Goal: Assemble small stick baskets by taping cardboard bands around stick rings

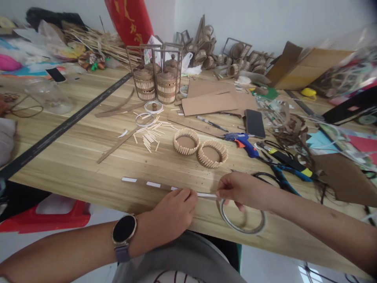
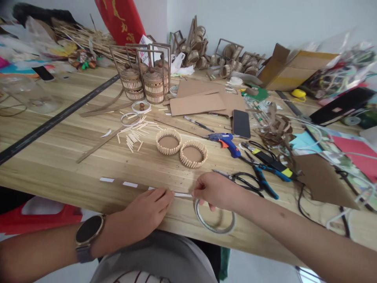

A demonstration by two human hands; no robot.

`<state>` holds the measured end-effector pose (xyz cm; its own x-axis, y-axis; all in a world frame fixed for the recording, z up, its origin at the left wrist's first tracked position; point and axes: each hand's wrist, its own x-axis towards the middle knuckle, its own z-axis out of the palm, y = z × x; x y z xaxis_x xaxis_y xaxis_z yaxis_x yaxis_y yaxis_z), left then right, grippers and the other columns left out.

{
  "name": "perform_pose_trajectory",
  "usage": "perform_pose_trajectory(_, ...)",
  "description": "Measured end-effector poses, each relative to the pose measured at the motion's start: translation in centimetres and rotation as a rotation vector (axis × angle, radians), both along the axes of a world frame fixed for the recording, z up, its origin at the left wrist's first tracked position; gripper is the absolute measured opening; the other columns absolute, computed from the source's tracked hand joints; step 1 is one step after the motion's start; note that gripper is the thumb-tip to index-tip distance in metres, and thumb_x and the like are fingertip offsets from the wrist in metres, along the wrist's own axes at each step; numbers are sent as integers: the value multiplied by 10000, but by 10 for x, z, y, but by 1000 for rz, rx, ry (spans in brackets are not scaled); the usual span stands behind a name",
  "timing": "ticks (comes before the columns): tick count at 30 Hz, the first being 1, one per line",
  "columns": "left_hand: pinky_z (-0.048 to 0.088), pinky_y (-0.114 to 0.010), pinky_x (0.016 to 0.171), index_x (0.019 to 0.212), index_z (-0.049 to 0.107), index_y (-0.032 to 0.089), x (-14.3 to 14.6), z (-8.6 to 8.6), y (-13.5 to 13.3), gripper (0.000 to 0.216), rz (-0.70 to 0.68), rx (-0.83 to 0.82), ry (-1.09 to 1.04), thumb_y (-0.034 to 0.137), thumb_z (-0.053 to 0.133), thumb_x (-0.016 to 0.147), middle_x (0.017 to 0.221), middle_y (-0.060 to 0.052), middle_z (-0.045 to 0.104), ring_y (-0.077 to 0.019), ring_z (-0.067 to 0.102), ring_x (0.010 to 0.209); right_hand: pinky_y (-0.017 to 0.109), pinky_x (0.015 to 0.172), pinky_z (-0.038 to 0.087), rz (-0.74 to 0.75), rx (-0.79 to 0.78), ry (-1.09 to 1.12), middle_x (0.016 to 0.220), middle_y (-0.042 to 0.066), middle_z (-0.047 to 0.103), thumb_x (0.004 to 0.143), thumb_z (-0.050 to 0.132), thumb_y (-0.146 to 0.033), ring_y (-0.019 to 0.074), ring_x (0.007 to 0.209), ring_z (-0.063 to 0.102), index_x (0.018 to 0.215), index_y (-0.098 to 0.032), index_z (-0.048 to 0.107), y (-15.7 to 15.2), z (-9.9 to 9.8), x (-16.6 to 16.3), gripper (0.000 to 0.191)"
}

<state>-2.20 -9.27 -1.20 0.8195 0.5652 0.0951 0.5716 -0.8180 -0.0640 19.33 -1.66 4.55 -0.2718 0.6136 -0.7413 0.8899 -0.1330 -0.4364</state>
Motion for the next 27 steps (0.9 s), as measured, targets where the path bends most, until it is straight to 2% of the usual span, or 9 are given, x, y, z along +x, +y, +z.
perform_pose_trajectory(4,500,-340,836,1082,662,71,0,3,-1,249,-3,-3,20,128,472,931,1164,-134,600,-242,536,996,173,421,371,35,-7,-19,617,-13,631,815,565,-236,76,423,496,681,-167,627,0,-2,4,163)
perform_pose_trajectory(9,498,-341,821,1064,664,91,1,5,0,269,2,-28,53,115,422,951,1159,-131,604,-231,547,992,181,445,373,133,33,-122,636,-1,657,814,560,-244,93,462,549,719,-158,668,1,-5,3,167)
perform_pose_trajectory(14,502,-351,820,1074,665,78,1,7,0,274,2,-31,52,98,427,941,1163,-137,605,-236,550,994,191,445,359,149,66,-183,598,4,642,787,542,-188,101,458,543,694,-145,676,-1,-3,-3,168)
perform_pose_trajectory(27,506,-339,822,1090,663,82,1,2,-1,254,10,-9,52,127,470,931,1151,-122,604,-238,539,982,211,438,326,218,148,-263,550,5,619,785,554,-183,118,470,562,673,-153,698,-6,2,-9,185)
